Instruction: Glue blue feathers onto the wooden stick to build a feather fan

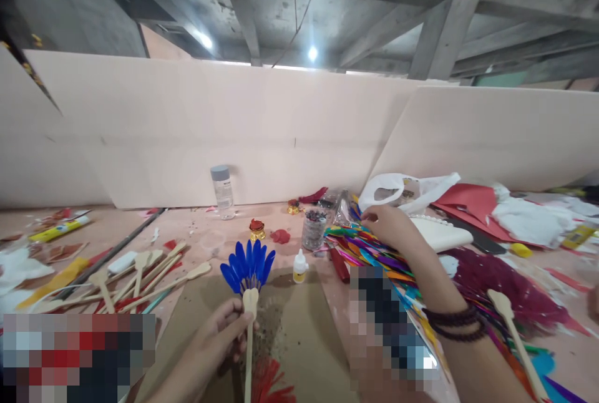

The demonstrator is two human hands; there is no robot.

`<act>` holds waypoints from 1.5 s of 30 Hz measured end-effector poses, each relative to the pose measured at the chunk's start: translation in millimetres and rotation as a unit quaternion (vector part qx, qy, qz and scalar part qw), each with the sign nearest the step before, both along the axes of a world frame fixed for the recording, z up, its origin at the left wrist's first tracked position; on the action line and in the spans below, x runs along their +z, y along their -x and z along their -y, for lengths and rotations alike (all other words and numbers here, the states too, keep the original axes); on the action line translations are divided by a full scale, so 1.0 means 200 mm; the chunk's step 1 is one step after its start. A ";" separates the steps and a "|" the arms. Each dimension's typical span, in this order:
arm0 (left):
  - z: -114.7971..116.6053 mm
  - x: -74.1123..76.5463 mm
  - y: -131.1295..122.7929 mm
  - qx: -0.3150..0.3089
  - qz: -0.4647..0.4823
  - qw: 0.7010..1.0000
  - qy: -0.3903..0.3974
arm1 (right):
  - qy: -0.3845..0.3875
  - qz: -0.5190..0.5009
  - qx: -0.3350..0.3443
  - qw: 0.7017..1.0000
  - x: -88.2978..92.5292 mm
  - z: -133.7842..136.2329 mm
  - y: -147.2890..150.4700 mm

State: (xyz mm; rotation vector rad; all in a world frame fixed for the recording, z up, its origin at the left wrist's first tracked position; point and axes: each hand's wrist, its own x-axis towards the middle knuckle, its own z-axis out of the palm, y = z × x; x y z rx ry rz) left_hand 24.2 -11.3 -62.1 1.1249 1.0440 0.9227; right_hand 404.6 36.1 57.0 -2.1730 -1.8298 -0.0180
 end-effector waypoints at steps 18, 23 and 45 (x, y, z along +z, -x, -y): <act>0.00 0.02 0.01 -0.015 -0.006 1.000 0.010 | 0.141 0.046 -0.068 0.987 -0.29 -0.08 -0.02; -0.01 0.01 0.01 -0.009 -0.004 1.000 0.012 | 0.033 0.017 -0.092 0.995 -0.08 0.05 -0.20; 0.00 0.06 0.00 0.009 -0.012 1.000 0.027 | 0.031 -0.054 -0.046 0.997 -0.32 0.58 -0.50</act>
